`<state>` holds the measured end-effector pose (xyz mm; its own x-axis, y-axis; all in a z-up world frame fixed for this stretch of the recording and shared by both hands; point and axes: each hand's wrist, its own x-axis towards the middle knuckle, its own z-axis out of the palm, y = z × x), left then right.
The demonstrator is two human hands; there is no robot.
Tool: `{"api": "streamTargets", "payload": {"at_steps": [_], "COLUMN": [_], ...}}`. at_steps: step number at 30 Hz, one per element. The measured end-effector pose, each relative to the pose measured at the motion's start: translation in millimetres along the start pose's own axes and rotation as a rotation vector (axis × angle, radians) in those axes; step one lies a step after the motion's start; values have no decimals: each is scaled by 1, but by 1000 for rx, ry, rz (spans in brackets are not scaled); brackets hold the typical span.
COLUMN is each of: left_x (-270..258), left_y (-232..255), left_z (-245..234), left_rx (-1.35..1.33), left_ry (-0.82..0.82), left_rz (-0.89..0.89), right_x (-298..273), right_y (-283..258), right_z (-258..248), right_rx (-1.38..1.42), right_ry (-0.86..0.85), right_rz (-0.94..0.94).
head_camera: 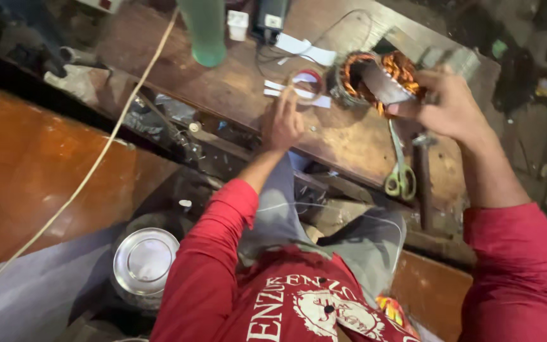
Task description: The person sits on the floor and works on a motor stator, wrapping white tape around the copper windings and using a hammer to tap the component. They handle the stator with both hands, adjusting the tape and inspecting the windings throughout the clip.
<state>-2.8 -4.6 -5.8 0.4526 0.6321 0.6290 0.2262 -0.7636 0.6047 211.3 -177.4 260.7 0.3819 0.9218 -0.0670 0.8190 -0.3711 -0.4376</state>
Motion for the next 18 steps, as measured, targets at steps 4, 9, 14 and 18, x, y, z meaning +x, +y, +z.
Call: {"api": "streamTargets", "payload": {"at_steps": [4, 9, 14, 18], "left_x": [8, 8, 14, 11], "left_y": [3, 3, 9, 39], "left_z": [4, 2, -5, -12], "left_rx": [5, 23, 8, -154], "left_ry": [21, 0, -13, 27], "left_rz": [8, -35, -58, -19], "right_x": [-57, -87, -71, -58], "right_y": [18, 48, 79, 93], "right_z": [19, 84, 125, 128], "right_rx": [844, 832, 937, 997], "right_ry": [-19, -51, -71, 38], "right_rz": [418, 465, 397, 364]}}
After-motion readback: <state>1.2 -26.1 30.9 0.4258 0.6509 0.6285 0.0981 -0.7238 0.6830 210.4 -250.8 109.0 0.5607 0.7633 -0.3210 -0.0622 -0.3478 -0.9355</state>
